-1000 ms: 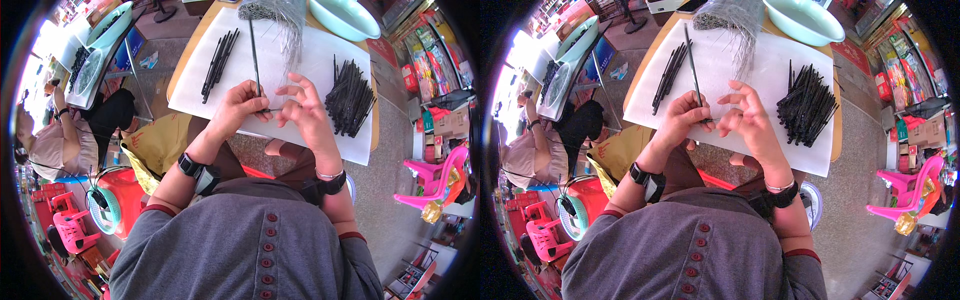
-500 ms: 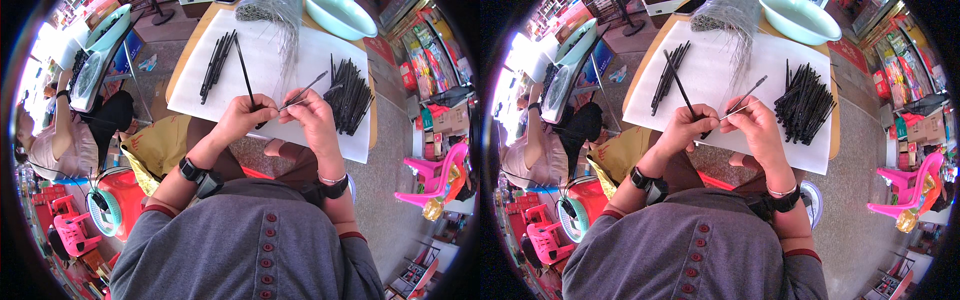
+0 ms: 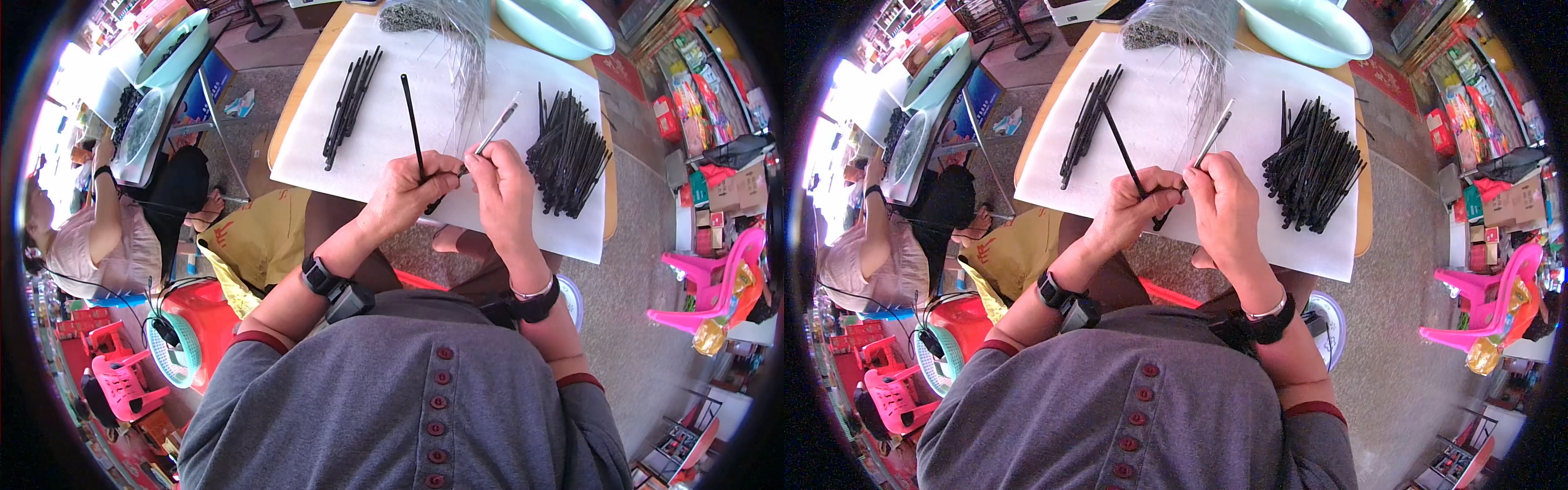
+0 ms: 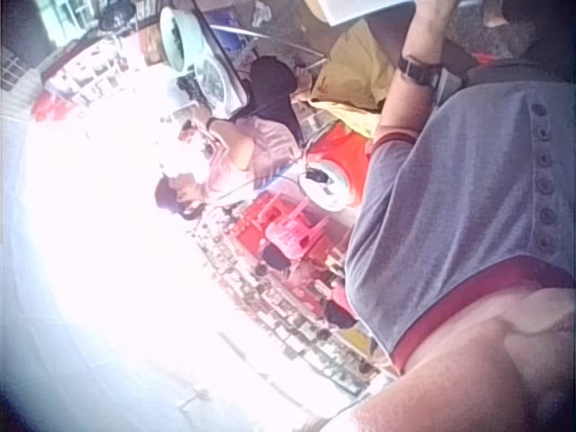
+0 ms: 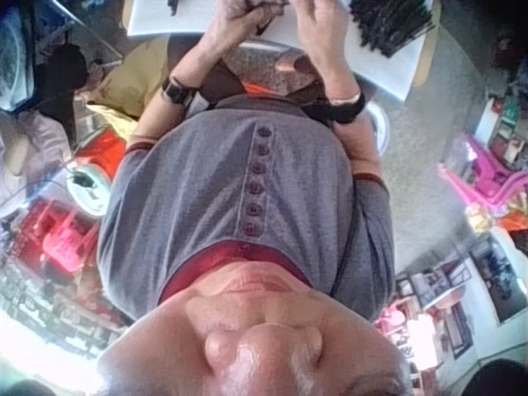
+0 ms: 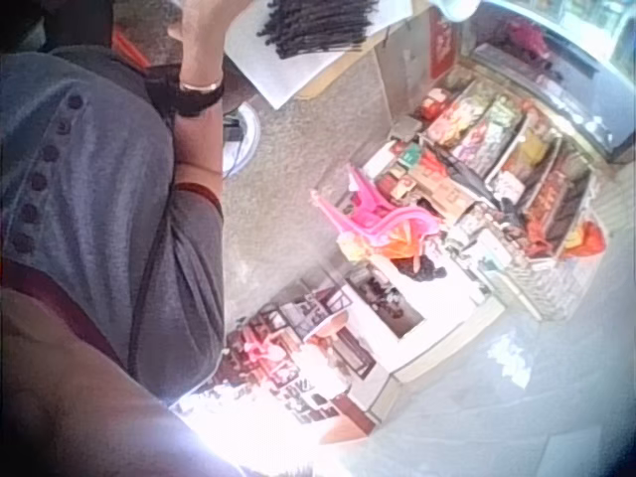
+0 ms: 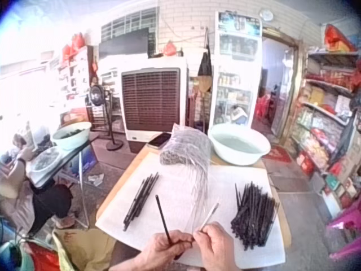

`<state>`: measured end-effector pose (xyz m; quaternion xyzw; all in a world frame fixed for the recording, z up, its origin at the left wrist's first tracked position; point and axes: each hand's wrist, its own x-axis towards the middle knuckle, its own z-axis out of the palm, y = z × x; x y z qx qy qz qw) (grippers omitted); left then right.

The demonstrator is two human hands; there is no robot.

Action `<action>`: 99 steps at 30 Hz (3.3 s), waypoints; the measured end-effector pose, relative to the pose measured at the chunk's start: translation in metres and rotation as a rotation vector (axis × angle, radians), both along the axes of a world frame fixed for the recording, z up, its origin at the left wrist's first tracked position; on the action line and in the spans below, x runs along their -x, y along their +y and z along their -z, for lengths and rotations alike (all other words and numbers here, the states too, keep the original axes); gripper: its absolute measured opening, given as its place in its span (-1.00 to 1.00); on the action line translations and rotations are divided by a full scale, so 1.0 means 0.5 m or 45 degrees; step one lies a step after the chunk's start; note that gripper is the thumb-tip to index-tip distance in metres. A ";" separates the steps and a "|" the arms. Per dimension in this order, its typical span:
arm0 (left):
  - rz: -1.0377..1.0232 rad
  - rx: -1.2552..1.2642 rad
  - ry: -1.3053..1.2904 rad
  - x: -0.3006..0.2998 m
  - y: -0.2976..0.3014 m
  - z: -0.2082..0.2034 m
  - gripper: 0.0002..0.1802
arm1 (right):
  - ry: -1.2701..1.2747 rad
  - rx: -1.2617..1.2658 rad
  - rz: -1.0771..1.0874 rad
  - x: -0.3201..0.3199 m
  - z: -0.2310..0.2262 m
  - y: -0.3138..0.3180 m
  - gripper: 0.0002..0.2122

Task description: The recorder is assembling small plastic strips by threading thin metal wires through pre-drilled holes.

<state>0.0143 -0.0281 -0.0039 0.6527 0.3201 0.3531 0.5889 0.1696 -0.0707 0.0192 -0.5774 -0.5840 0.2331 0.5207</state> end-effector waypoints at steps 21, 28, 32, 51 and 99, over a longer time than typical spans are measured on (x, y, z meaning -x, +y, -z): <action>-0.299 -0.714 0.360 0.051 0.043 -0.054 -0.74 | -0.021 0.210 0.544 -0.153 -0.118 -0.034 -0.84; -0.822 -0.610 1.234 0.175 0.098 -0.043 -0.64 | -0.574 0.421 0.692 -0.357 -0.011 0.013 -0.69; -0.707 -0.456 1.156 0.183 0.111 -0.054 -0.66 | -0.867 0.260 0.732 -0.305 -0.014 0.015 -0.66; -0.613 -0.105 0.064 0.187 0.041 -0.052 -0.84 | 0.257 0.650 -0.419 0.072 -0.038 0.010 -0.75; 0.341 0.562 -0.343 0.053 0.052 -0.031 -0.73 | 1.060 0.063 -0.016 -0.048 -0.014 0.024 -0.91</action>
